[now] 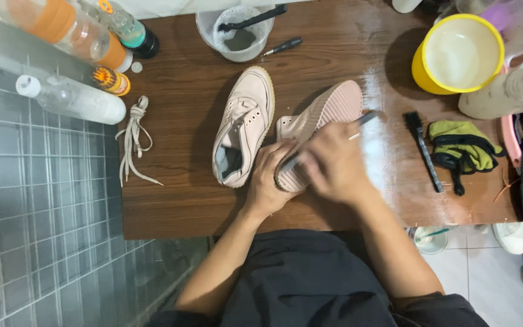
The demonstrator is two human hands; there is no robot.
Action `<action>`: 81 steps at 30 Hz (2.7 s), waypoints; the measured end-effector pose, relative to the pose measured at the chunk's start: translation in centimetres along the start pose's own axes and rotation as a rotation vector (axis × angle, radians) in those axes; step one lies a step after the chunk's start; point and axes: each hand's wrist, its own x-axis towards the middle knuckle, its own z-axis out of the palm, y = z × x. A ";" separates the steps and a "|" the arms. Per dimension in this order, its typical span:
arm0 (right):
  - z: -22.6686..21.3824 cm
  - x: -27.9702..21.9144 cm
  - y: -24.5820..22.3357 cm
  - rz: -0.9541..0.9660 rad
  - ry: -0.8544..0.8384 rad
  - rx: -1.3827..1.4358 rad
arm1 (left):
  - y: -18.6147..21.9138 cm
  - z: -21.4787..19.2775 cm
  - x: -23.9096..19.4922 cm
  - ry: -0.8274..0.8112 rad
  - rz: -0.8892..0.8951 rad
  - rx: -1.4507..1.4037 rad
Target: The person scrubs the sole and sides of a light pink sneaker using a small brush. They rotate the shoe to clean different areas, including the textured sole and the upper fabric, while holding it on a wooden table.
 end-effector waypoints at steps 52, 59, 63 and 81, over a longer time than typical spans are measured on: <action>-1.6 -5.4 5.0 0.173 0.093 0.128 | -0.1 -0.6 -0.4 -0.044 -0.130 -0.068; -2.3 -4.1 2.9 0.209 0.155 0.049 | 1.5 -2.8 0.7 -0.109 -0.208 -0.110; -2.0 -5.6 5.0 0.202 0.123 0.081 | 1.0 -4.8 -0.3 -0.176 -0.256 -0.143; -1.1 -7.2 5.4 0.180 0.141 0.161 | -0.2 -5.2 -0.5 -0.234 -0.220 -0.189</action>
